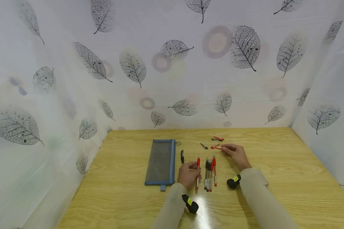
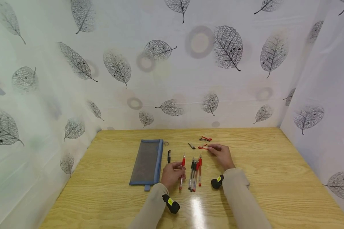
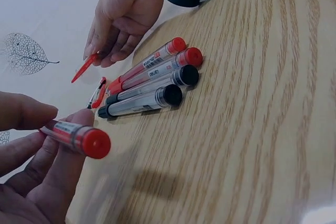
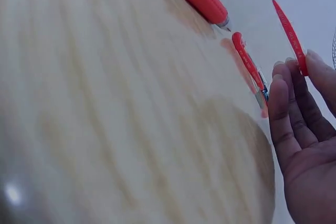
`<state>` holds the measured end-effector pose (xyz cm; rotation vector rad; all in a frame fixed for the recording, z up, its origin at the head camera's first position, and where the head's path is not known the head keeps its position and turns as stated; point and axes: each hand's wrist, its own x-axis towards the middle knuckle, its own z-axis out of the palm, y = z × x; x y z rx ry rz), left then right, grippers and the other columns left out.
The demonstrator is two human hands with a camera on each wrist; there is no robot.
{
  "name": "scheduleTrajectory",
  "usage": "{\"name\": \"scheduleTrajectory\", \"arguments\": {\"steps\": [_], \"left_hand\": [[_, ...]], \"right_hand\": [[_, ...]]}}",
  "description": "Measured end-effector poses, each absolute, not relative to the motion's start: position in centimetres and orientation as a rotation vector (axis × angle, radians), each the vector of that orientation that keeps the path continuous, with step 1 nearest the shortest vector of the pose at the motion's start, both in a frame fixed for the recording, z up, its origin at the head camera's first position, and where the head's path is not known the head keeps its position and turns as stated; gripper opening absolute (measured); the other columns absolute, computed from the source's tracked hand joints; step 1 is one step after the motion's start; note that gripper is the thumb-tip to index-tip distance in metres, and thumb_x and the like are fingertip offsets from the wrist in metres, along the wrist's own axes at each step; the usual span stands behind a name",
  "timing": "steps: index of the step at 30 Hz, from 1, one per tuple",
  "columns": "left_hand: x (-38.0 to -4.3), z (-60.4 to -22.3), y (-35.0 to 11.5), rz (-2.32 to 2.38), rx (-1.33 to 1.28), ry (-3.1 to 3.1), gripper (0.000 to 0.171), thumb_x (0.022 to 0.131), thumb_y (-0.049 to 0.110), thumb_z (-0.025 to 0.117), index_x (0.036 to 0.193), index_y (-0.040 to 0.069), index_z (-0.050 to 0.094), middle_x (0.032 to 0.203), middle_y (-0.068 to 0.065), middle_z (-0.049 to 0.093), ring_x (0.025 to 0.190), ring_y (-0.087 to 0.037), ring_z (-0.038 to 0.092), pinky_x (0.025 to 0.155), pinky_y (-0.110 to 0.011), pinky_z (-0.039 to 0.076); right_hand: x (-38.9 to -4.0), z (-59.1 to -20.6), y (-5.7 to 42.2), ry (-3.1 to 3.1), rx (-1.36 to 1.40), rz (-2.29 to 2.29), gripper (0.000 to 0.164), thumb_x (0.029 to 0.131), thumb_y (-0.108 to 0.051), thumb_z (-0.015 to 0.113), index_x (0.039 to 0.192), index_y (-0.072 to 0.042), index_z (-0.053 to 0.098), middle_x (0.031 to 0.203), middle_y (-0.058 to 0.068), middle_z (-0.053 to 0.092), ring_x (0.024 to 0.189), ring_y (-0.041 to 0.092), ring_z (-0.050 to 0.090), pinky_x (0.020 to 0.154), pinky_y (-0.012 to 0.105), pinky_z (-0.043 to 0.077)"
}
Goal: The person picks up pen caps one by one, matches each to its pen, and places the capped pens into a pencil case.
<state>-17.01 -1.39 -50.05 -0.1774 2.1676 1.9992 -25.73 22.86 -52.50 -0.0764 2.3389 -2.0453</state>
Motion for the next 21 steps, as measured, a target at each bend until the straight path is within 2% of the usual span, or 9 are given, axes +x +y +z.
{"name": "scheduleTrajectory", "arguments": {"steps": [4,10,15,21], "left_hand": [[-16.8,-50.1,-1.7,2.011,-0.167,2.13,0.032,0.086,-0.003,0.065,0.119,-0.002,0.064,0.091,-0.007,0.065,0.062,-0.013,0.065,0.059,-0.029,0.056],[-16.5,-50.0,-2.2,1.994,-0.128,2.116,0.033,0.088,-0.002,0.065,0.12,-0.001,0.064,0.09,-0.008,0.064,0.061,-0.013,0.065,0.058,-0.031,0.057],[-16.2,-49.9,-2.5,2.013,-0.118,2.094,0.033,0.088,-0.002,0.065,0.121,-0.001,0.063,0.09,-0.007,0.064,0.061,-0.014,0.065,0.059,-0.031,0.057],[-15.9,-49.6,-2.5,2.02,-0.1,2.119,0.029,0.088,-0.001,0.066,0.117,-0.001,0.066,0.09,-0.005,0.066,0.066,-0.019,0.067,0.06,-0.031,0.057]], "right_hand": [[-25.6,-52.4,22.4,2.315,-0.108,-2.08,0.04,0.094,-0.012,0.063,0.122,0.016,0.056,0.094,-0.005,0.07,0.085,0.007,0.067,0.076,0.025,0.055],[-25.4,-52.5,21.8,2.285,-0.194,-2.086,0.045,0.09,-0.018,0.069,0.118,0.015,0.058,0.093,-0.003,0.071,0.083,0.009,0.067,0.077,0.031,0.055],[-24.9,-52.3,21.4,2.279,-0.297,-2.071,0.043,0.091,-0.022,0.068,0.113,0.014,0.061,0.094,0.002,0.071,0.085,0.016,0.067,0.078,0.034,0.056],[-24.6,-51.8,20.8,2.251,-0.431,-2.034,0.041,0.095,-0.018,0.062,0.115,0.017,0.058,0.098,0.011,0.07,0.086,0.023,0.068,0.08,0.038,0.055]]}}
